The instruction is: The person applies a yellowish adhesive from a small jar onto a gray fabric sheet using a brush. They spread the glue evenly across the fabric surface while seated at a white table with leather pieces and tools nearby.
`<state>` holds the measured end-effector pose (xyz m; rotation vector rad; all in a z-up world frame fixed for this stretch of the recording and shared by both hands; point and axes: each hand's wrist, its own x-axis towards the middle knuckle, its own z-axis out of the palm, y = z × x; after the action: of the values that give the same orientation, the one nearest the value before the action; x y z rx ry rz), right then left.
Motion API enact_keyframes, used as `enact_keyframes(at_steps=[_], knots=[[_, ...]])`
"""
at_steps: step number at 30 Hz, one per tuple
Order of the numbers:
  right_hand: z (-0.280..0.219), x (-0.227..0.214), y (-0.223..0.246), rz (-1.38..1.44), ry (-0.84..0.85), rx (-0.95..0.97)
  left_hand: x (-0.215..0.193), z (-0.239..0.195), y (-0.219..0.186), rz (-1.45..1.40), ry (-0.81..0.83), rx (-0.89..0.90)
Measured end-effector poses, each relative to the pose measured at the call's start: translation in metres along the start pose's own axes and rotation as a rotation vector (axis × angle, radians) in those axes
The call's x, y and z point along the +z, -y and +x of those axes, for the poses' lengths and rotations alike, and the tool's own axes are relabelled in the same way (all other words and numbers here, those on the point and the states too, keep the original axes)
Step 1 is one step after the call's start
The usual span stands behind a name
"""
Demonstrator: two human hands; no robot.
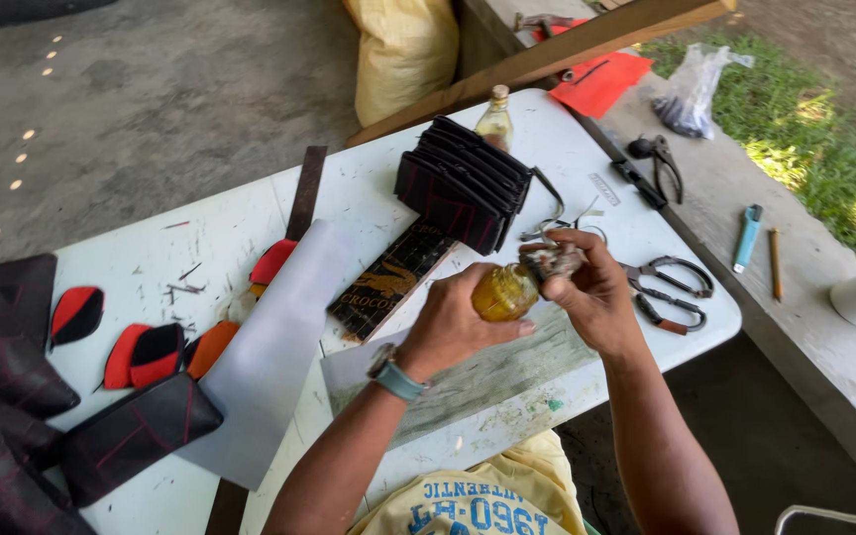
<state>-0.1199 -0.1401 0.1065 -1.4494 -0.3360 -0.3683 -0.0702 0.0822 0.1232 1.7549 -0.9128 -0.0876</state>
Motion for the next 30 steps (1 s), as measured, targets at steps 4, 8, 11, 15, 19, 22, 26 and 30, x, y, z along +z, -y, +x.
enact_keyframes(at_steps=[4,8,11,15,19,22,26,30], knots=[[0.015,0.01,0.034,-0.107,0.288,-0.011,-0.007,-0.005,0.012,-0.055,0.164,0.022],[0.006,0.02,0.054,-0.148,0.404,-0.08,-0.001,-0.019,0.028,-0.651,0.325,-0.015],[-0.007,0.023,0.069,-0.137,0.541,-0.184,0.008,-0.028,0.03,-0.985,0.506,-0.087],[-0.023,0.022,0.071,-0.019,0.721,-0.281,0.02,-0.04,0.024,-1.242,0.718,-0.172],[-0.033,0.026,0.048,0.048,0.394,-0.035,0.017,-0.034,0.021,-0.708,0.348,0.064],[-0.02,0.038,0.025,-0.027,0.159,0.006,0.012,-0.026,0.009,-0.029,-0.073,0.077],[-0.011,0.059,0.007,-0.062,0.008,0.052,0.014,-0.024,0.001,0.175,-0.259,-0.047],[-0.012,0.037,0.007,0.284,0.163,0.206,-0.005,-0.032,0.021,-0.407,0.056,-0.028]])
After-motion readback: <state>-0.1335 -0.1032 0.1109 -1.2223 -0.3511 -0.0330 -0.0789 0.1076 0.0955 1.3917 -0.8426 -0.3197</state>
